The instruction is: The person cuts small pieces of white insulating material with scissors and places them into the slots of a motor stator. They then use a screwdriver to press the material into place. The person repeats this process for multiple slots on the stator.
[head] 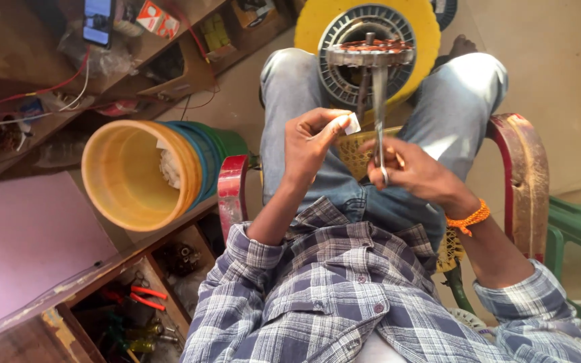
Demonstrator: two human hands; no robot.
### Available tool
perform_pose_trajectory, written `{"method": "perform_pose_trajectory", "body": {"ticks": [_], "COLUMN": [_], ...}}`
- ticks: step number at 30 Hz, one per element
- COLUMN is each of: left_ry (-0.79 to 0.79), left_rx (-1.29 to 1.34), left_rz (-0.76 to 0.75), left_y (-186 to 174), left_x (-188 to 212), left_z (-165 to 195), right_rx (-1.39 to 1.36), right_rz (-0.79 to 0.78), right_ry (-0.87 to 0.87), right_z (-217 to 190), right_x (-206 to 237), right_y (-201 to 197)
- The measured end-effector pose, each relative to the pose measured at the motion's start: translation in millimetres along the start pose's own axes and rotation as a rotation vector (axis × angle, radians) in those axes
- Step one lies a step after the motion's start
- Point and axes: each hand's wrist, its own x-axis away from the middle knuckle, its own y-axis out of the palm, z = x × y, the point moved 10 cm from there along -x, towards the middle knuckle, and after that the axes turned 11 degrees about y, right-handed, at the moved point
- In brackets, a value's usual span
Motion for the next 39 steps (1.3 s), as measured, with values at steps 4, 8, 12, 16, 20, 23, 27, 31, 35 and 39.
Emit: {"method": "perform_pose_trajectory", "body": {"ticks": [4,8,12,16,20,23,27,31,35,39], "left_ry": [0.01,0.014,0.026,0.0,-0.027,-0.03,-0.038,-0.023,-0.015,-0.02], "left_rx": [0.023,0.041,-0.056,-0.058,-0.067,-0.078,-0.073,-0.074,-0.073,-0.083], "left_rz": [0.022,0.031,0.047,0.056,0.064,0.072,0.09,0.089,0.085,0.09], "left_y": [-6,-8,-11,-11,-11,-13,-16,-16,-16,-19], "left_x": [-4,-5,-4,-5,-5,-5,-6,-5,-5,-6], "left_z": [9,12,15,12,9,8,6,9,12,12], "right_rx": [0.141,0.122,0.156,0.138,0.177,0.17,0.171,0.152,0.16,0.236], "right_rz": [-0.171,-0.182,-0.158,-0.139,-0.106,-0.108,-0.105,-0.132,-0.116,-0.053], "right_ry": [0.065,0.107,0.11,0.169,0.202,0.195,0.214,0.209,0.205,0.224], "right_z": [0,-2,-4,0,4,5,10,11,11,12], "right_x": [6,8,8,8,7,6,4,3,3,3], "right_y": [24,28,28,27,23,22,22,25,23,14]}}
